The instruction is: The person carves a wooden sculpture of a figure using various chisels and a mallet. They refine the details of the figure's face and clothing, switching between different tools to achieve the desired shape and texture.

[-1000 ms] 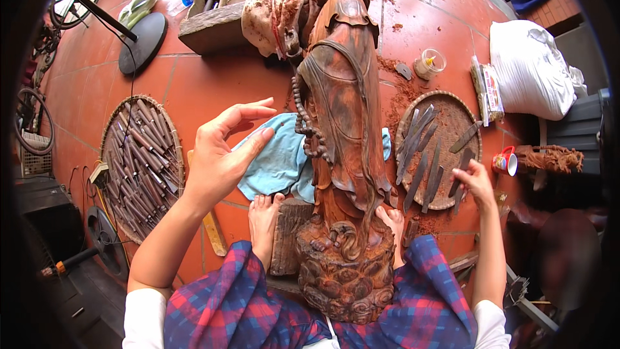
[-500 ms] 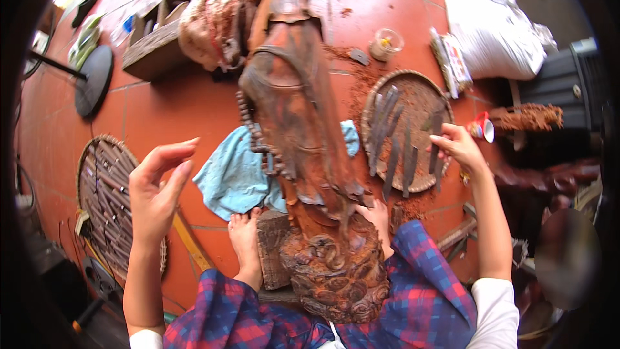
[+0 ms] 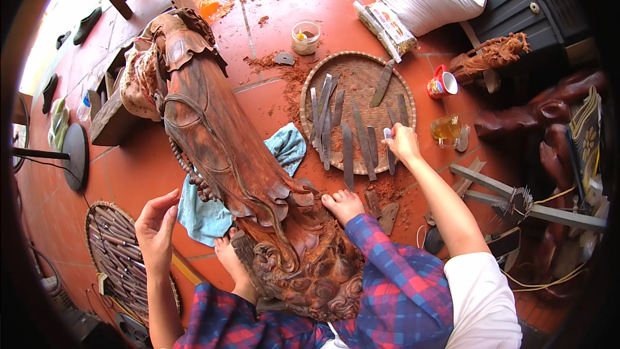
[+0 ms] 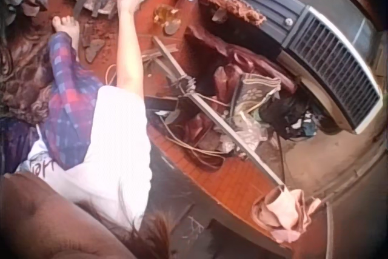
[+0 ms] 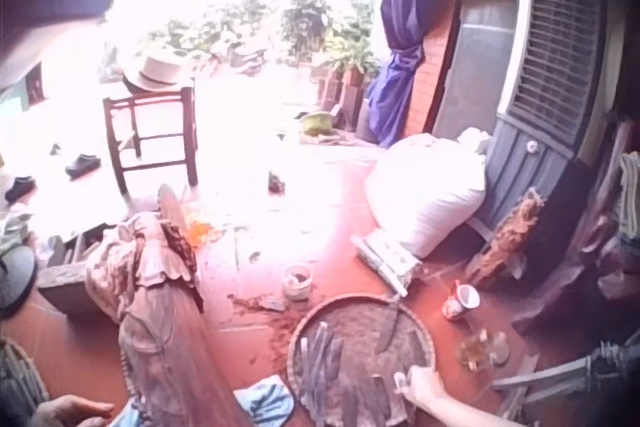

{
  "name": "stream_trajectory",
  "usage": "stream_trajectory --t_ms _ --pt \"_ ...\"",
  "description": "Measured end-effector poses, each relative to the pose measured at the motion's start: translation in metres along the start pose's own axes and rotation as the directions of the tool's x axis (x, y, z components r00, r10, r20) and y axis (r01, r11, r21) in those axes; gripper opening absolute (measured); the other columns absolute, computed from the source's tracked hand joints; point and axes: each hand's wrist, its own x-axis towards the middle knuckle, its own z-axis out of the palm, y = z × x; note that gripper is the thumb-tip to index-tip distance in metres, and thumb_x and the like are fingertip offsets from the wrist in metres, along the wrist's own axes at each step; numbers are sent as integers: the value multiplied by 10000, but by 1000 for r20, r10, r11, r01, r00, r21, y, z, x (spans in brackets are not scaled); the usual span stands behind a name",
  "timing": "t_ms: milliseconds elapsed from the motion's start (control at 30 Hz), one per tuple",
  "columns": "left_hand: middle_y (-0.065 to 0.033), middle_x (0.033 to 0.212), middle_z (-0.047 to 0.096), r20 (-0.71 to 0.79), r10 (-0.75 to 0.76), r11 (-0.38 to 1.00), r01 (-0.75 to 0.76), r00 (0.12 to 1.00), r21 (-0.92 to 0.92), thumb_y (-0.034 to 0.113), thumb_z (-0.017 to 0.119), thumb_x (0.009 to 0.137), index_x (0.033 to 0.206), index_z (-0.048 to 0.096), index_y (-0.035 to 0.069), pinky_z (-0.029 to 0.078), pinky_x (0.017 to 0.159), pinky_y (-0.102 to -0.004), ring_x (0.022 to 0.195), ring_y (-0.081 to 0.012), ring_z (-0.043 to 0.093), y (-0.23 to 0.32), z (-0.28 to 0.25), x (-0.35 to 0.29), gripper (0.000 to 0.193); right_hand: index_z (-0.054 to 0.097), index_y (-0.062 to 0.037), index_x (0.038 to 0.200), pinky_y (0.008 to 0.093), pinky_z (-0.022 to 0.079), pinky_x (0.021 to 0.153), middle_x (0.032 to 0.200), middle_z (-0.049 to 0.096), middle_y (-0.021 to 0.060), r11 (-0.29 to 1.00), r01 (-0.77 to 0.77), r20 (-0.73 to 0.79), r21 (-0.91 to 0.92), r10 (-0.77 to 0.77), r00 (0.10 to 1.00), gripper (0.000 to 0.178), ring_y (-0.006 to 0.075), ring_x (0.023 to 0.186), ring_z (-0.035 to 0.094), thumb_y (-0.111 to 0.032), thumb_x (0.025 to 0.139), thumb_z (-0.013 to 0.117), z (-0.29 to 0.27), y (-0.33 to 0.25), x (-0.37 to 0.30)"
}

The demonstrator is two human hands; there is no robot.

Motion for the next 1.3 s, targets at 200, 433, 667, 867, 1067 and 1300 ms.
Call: stream_trajectory --t_ms 200,433,667,867,1067,1300 --pt "-127 1142 676 -16 -17 1000 17 1000 17 4 611 926 1122 641 -51 488 953 -300 1073 -165 629 -6 -1 3 205 673 -6 877 477 517 789 850 685 220 999 17 233 -40 -7 973 375 373 899 680 -291 705 846 28 -13 4" --pt "-144 1187 659 4 6 998 -5 1000 -56 9 610 935 1155 613 -61 475 992 -317 1106 -176 623 -3 -8 3 231 613 -10 995 312 536 586 758 670 132 889 15 231 458 -135 964 194 220 694 683 -145 880 692 1 2 17" --pt "-126 1180 661 -48 177 983 -179 983 -41 2 601 938 1156 609 -46 472 994 -305 1099 -162 617 30 -21 14 224 363 52 1416 229 598 650 1155 669 182 -72 -203 130 977 -552 824 498 218 953 707 -114 974 521 -166 -124 -17" --pt "-116 1183 666 66 349 932 -339 935 -128 58 640 924 1171 625 -35 479 974 -310 1102 -167 620 69 3 22 264 548 15 1100 162 472 495 969 667 109 129 193 44 973 -919 393 288 104 723 673 -255 1030 478 -189 -236 -80" --pt "-132 1075 692 218 707 679 -732 673 58 222 762 803 971 717 20 493 934 -396 1051 -314 642 64 21 35 266 664 -7 889 259 390 512 713 590 31 123 734 157 668 -987 23 208 109 572 525 -155 970 542 -172 -346 -136" --pt "-106 1024 681 9 584 807 -582 812 101 120 753 755 770 654 25 438 1002 -448 1163 -337 576 30 48 32 137 634 -6 856 299 451 653 775 605 62 -63 809 4 585 -997 -81 122 189 697 573 -108 922 628 -130 -363 -114"
